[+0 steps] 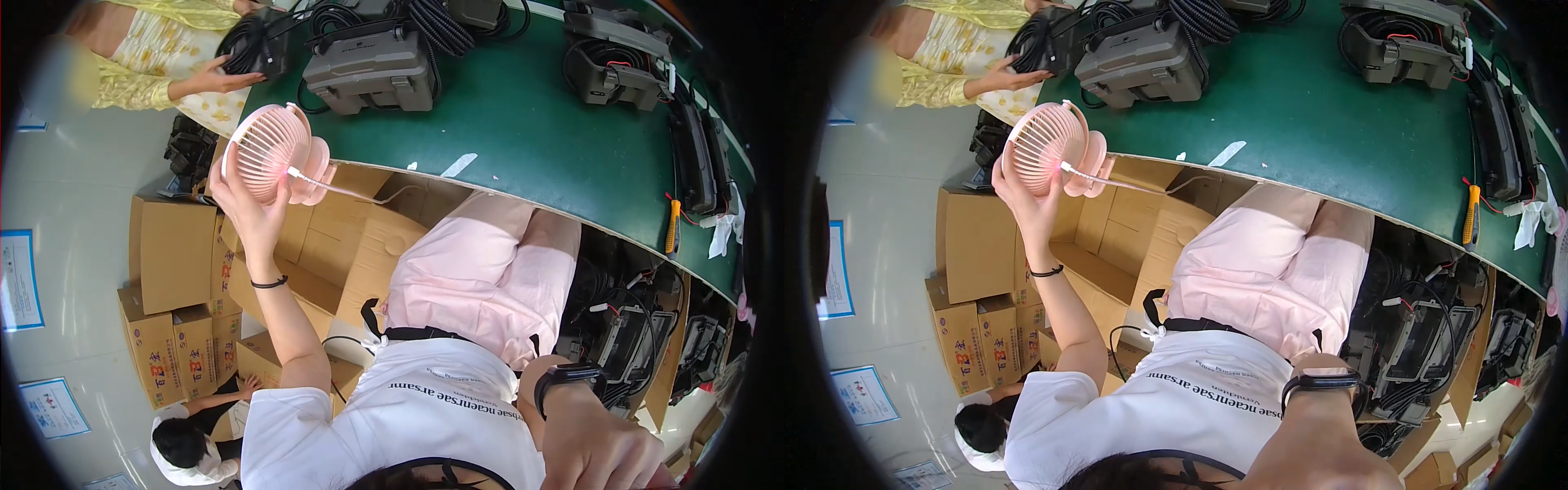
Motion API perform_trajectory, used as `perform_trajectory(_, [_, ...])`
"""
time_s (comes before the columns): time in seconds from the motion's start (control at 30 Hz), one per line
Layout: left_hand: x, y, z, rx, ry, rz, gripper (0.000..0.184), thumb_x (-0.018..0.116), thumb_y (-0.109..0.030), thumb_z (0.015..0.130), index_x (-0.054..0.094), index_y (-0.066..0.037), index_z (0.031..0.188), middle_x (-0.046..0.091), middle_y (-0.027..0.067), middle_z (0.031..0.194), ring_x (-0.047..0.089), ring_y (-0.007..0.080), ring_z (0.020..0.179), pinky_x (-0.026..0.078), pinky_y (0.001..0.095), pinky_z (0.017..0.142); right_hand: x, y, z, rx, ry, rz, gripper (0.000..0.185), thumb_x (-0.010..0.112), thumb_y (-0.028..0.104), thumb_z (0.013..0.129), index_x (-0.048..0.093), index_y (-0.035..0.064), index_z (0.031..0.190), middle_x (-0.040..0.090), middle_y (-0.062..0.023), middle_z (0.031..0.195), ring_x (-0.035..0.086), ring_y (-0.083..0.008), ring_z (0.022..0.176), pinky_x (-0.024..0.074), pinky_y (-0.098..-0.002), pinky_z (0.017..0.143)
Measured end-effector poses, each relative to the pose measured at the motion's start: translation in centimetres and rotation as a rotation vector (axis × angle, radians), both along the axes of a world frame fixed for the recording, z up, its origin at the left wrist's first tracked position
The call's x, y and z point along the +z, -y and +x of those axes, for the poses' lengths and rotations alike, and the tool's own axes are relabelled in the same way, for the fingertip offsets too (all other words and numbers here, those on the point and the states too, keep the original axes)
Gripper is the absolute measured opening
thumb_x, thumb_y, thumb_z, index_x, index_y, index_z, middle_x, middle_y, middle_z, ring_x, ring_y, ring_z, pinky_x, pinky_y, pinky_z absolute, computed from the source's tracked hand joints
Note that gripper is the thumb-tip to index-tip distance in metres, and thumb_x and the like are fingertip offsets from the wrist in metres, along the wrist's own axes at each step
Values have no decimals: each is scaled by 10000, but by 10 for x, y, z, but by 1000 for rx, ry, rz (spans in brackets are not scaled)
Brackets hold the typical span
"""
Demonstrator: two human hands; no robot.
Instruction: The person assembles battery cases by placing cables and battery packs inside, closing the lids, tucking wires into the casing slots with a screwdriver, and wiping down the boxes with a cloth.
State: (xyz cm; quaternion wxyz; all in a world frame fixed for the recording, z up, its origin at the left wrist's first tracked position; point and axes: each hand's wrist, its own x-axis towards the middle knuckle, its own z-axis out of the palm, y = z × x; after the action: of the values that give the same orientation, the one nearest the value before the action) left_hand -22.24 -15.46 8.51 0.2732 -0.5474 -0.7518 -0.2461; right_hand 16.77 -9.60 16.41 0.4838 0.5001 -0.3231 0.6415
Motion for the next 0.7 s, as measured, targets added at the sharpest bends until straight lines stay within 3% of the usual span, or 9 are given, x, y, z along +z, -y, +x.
perform_trajectory(0.2, [4,-25,20,148,-158,57,905,862,-326,682,444,-90,1449,361,227,1436,350,397,1337,302,518,1103,-2,1,2,-14,-6,5,535,379,287,1058,656,1,700,608,-108,686,616,-217,669,597,-402,732])
perform_trajectory(0.23, [6,-27,22,194,-259,35,954,888,-378,651,452,-44,1431,425,211,1420,420,385,1305,339,487,1082,-2,1,1,-11,-7,5,518,387,269,1054,654,3,698,607,-107,684,616,-217,667,597,-402,730])
perform_trajectory(0.43, [-1,-35,14,167,-130,35,950,888,-233,574,463,-78,1410,496,136,1341,465,330,1256,367,477,1053,-1,1,-1,-10,0,0,439,429,170,1031,642,18,679,601,-107,675,619,-217,661,597,-407,717])
perform_trajectory(0.6, [-1,-33,10,160,-184,47,952,909,-278,582,474,-75,1404,515,130,1308,502,334,1208,411,466,1004,3,-4,0,106,45,-37,399,466,116,1004,620,30,647,589,-109,652,613,-225,656,607,-431,720])
perform_trajectory(0.7, [1,-31,11,151,-259,31,957,913,-319,598,474,-79,1413,521,133,1293,520,337,1184,431,462,981,-3,1,4,20,9,-35,446,443,196,1033,638,3,681,597,-115,662,614,-233,659,611,-456,738])
